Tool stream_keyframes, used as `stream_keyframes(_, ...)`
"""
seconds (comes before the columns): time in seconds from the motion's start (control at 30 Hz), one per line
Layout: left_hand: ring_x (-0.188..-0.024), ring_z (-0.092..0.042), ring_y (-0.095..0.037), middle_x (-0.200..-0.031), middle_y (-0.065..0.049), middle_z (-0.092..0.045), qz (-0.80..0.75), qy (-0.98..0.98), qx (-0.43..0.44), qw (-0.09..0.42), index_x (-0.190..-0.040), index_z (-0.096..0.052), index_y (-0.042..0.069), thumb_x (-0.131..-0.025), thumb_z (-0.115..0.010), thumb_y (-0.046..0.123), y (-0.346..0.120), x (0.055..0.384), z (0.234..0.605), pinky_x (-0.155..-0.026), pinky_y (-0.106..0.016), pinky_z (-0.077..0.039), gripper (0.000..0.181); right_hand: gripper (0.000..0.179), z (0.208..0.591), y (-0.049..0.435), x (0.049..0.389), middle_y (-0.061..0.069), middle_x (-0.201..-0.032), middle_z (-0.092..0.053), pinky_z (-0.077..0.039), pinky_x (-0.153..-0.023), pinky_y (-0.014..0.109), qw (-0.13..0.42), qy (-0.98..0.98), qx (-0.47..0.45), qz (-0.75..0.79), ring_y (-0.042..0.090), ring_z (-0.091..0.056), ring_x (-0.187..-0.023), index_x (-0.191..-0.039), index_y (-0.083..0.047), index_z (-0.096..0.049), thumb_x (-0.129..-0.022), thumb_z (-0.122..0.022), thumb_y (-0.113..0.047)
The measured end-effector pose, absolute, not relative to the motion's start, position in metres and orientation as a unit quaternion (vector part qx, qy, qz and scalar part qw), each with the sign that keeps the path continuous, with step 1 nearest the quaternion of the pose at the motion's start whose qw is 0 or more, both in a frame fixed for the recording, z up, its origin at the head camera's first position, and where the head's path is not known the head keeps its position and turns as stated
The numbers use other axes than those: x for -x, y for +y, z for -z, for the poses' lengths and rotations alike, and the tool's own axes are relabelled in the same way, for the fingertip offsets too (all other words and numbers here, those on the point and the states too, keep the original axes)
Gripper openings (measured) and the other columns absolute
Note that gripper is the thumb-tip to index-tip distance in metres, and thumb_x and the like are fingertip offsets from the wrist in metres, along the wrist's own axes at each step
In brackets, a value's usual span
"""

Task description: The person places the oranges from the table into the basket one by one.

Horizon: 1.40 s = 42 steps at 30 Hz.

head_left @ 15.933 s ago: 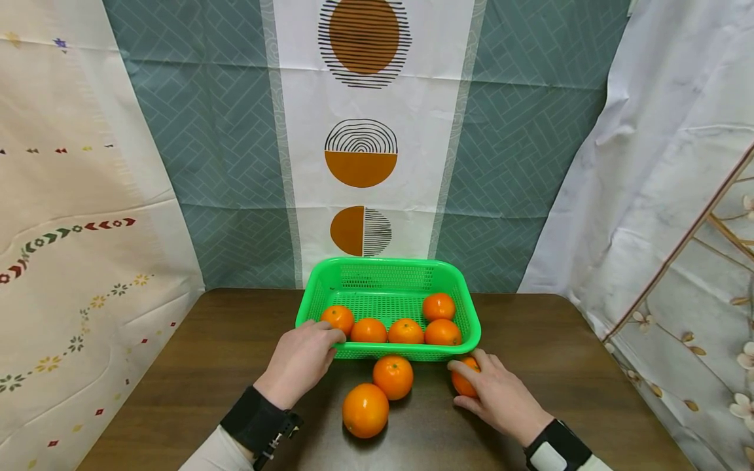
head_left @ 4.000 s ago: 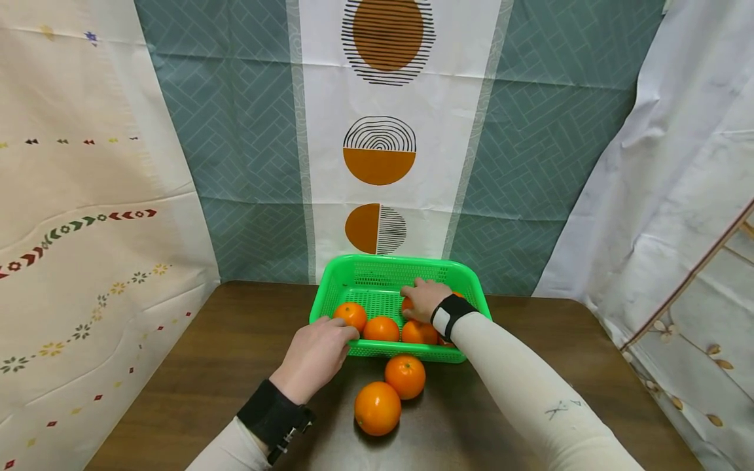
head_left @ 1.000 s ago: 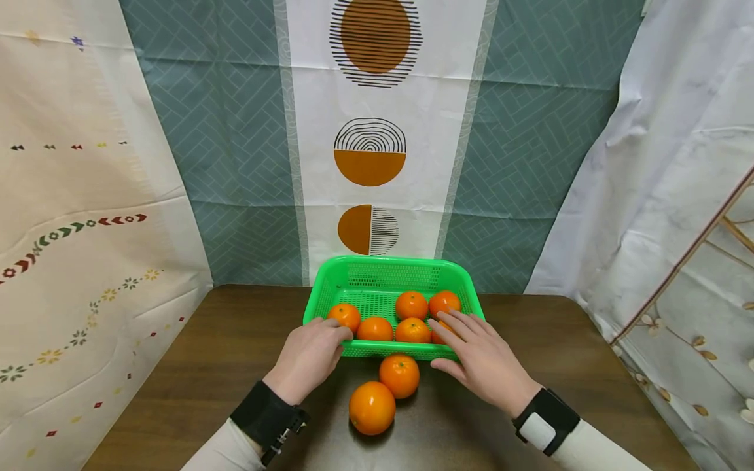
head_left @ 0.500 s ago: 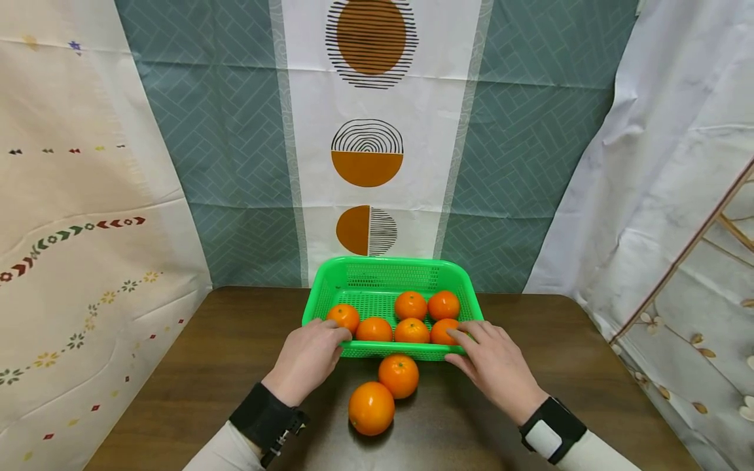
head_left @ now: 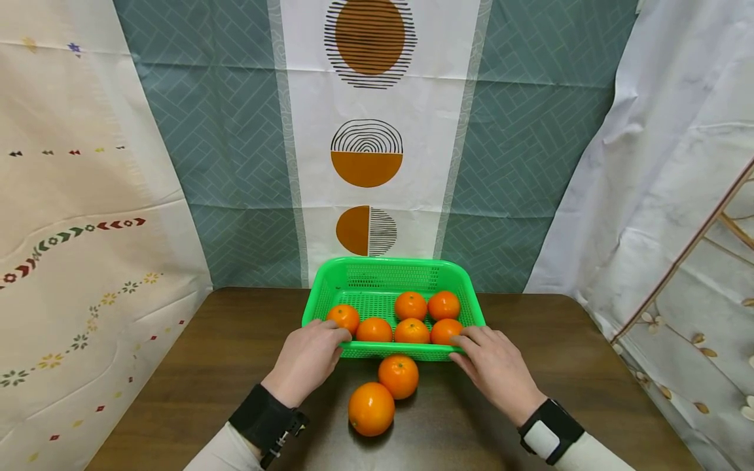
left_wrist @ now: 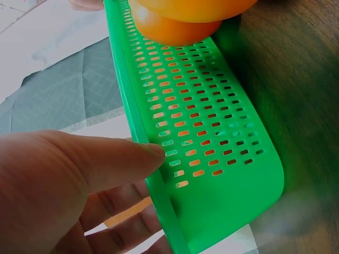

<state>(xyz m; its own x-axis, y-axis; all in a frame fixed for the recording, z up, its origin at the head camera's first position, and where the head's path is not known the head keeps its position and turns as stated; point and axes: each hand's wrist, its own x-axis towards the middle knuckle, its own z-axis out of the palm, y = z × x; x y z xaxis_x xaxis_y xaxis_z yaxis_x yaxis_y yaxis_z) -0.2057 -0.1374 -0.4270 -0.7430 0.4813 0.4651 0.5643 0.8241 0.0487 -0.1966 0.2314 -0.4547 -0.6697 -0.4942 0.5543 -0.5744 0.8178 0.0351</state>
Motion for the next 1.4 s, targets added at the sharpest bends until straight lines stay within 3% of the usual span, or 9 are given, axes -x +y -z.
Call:
stream_keyframes(0.9, -0.073, -0.054, -0.02, -0.087, 0.002, -0.063, 0.072, -0.923, 0.292, 0.238, -0.099, -0.077, 0.014, -0.086, -0.092, 0.009, -0.135, 0.202, 0.427, -0.062, -0.031, -0.049, 0.021, 0.026, 0.456, 0.232, 0.199, -0.002, -0.102, -0.072, -0.059, -0.092, 0.046, 0.284, -0.911, -0.292, -0.066, 0.023, -0.068, -0.097, -0.109, -0.015, -0.078, -0.091, -0.094, -0.025)
stream_keyframes(1.03, -0.078, -0.058, -0.023, -0.094, -0.002, -0.067, 0.067, -0.919, 0.302, 0.244, -0.107, -0.077, 0.011, -0.09, -0.092, 0.014, -0.134, 0.199, 0.427, -0.069, -0.036, -0.054, 0.022, 0.026, 0.457, 0.233, 0.2, -0.003, -0.102, -0.072, -0.058, -0.091, 0.046, 0.287, -0.909, -0.295, -0.069, 0.023, -0.067, -0.097, -0.108, -0.015, -0.077, -0.091, -0.094, -0.024)
stream_keyframes(1.17, -0.095, -0.067, -0.031, -0.11, -0.008, -0.072, 0.068, -0.917, 0.308, 0.246, -0.121, -0.078, 0.01, -0.097, -0.088, 0.024, -0.134, 0.195, 0.427, -0.086, -0.046, -0.059, 0.03, 0.026, 0.458, 0.233, 0.2, -0.002, -0.101, -0.072, -0.058, -0.09, 0.046, 0.289, -0.908, -0.296, -0.07, 0.023, -0.067, -0.097, -0.108, -0.015, -0.077, -0.091, -0.094, -0.024)
stream_keyframes(1.4, -0.119, -0.066, -0.035, -0.128, -0.012, -0.071, 0.067, -0.916, 0.315, 0.241, -0.137, -0.074, 0.013, -0.105, -0.076, 0.041, -0.129, 0.183, 0.424, -0.105, -0.053, -0.054, 0.043, 0.025, 0.458, 0.233, 0.2, -0.002, -0.101, -0.072, -0.058, -0.09, 0.046, 0.292, -0.906, -0.297, -0.072, 0.023, -0.067, -0.096, -0.108, -0.014, -0.078, -0.091, -0.094, -0.023)
